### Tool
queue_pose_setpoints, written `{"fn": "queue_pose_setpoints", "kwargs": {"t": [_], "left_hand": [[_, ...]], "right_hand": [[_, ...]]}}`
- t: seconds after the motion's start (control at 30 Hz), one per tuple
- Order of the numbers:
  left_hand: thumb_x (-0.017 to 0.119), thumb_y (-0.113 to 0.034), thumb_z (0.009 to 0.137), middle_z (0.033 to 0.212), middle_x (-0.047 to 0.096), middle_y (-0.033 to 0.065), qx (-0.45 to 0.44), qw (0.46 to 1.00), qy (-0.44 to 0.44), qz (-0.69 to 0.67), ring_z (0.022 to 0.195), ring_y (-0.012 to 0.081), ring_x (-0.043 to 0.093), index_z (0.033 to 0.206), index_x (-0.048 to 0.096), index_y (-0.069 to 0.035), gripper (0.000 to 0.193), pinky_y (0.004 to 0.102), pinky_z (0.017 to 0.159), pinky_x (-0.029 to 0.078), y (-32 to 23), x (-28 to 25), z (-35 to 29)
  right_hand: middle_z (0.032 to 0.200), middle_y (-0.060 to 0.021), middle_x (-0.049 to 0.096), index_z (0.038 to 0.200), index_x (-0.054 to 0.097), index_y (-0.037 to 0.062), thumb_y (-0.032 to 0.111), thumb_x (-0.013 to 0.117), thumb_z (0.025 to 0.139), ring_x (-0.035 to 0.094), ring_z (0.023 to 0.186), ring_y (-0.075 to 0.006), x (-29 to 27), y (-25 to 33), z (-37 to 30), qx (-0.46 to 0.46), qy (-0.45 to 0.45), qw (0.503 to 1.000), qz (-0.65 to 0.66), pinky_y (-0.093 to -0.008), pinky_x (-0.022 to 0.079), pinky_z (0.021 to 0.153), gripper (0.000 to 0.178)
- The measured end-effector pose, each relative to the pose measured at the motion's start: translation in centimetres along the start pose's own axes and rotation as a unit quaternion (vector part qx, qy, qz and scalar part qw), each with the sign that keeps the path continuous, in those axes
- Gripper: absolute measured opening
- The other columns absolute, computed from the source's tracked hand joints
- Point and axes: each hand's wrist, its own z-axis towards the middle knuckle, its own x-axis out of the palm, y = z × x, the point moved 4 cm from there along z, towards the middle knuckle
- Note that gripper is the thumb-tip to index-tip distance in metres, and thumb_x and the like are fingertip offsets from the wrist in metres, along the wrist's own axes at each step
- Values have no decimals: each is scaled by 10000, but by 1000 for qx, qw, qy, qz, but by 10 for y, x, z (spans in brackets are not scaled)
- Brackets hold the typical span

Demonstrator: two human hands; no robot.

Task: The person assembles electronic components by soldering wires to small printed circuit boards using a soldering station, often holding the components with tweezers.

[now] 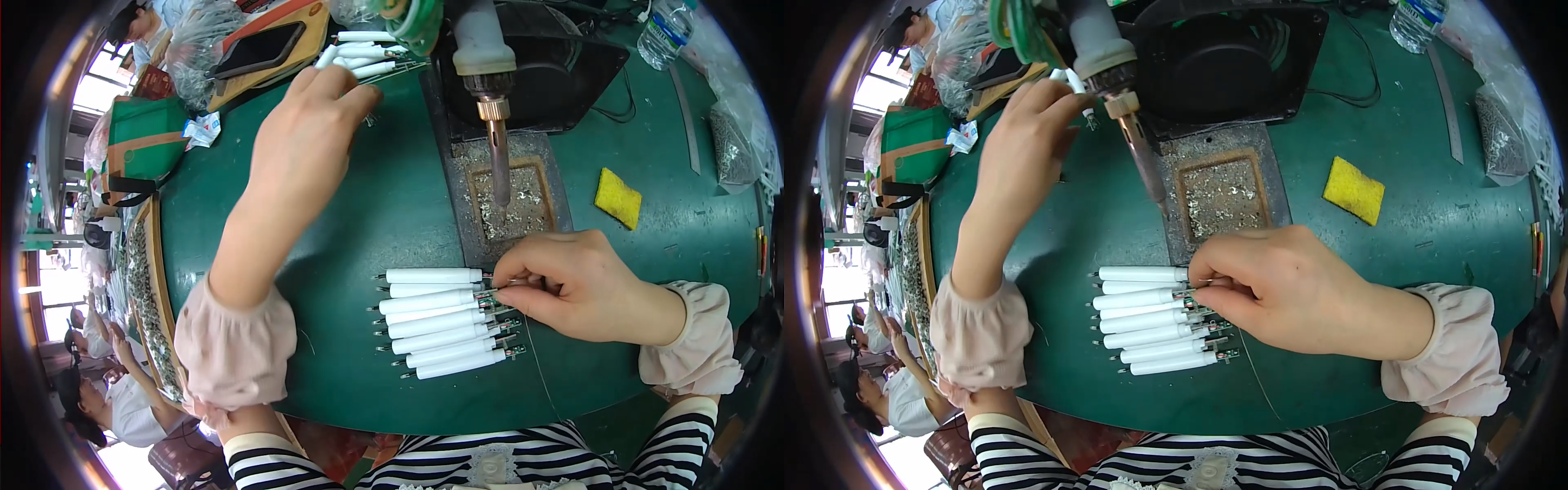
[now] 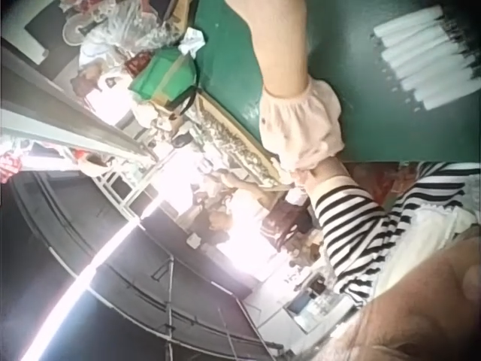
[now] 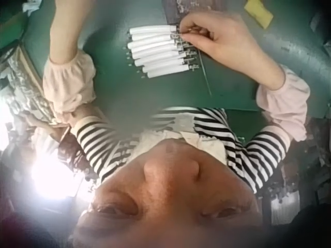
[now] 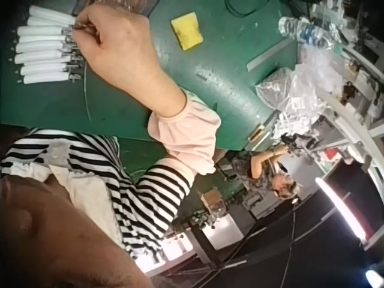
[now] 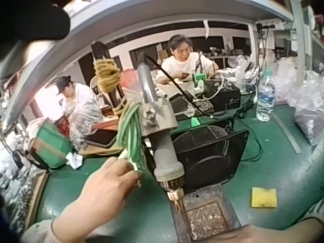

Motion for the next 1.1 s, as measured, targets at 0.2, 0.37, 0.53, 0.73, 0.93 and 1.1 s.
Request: {"fn": "queue_pose_setpoints", "kwargs": {"t": [0.2, 0.37, 0.53, 0.73, 0.93, 1.1], "left_hand": [[521, -21, 655, 844, 529, 78, 96, 992, 18, 78, 880, 236, 505, 821, 565, -46, 173, 320, 742, 448, 18, 17, 9], [577, -9, 684, 766, 523, 126, 30, 996, 85, -16, 754, 306, 531, 788, 488, -13, 136, 370, 717, 435, -30, -20, -14], [662, 14, 641, 770, 537, 105, -68, 928, 148, -334, 679, 267, 547, 807, 545, -5, 204, 309, 593, 447, -73, -42, -28], [684, -6, 659, 779, 539, 76, -98, 855, 186, -473, 688, 182, 548, 835, 573, -10, 208, 260, 575, 445, -84, -34, -34], [655, 8, 728, 827, 537, 43, -204, 703, 266, -628, 717, 93, 531, 893, 557, 13, 192, 214, 581, 440, -81, -17, -40], [616, 14, 776, 816, 545, 40, -258, 590, 277, -713, 694, 66, 532, 927, 525, 34, 177, 186, 545, 430, -85, -11, -43]], "right_hand": [[676, -92, 568, 808, 562, 25, 99, 641, 738, 572, 595, -215, 1, 2, 0, -10, -7, 1000, 21, -299, 443, 518, 130], [677, -74, 562, 828, 570, 22, 74, 653, 730, 561, 592, -160, -8, 4, 0, 8, -33, 999, 40, -259, 434, 500, 138], [711, -33, 566, 877, 573, 26, 52, 655, 738, 549, 628, -75, -6, -1, -5, 59, -79, 984, 148, -200, 416, 493, 163], [797, 5, 571, 948, 550, 22, 35, 634, 765, 537, 705, -41, -4, -1, -2, 102, -40, 950, 292, -164, 413, 528, 202], [814, 6, 568, 917, 558, 16, 15, 612, 775, 526, 723, -23, -5, -6, -3, 145, -26, 927, 345, -147, 408, 552, 152], [819, -66, 551, 928, 529, -15, -32, 602, 767, 549, 650, -74, -5, -7, -3, 64, -62, 950, 299, -157, 401, 451, 178]]}}
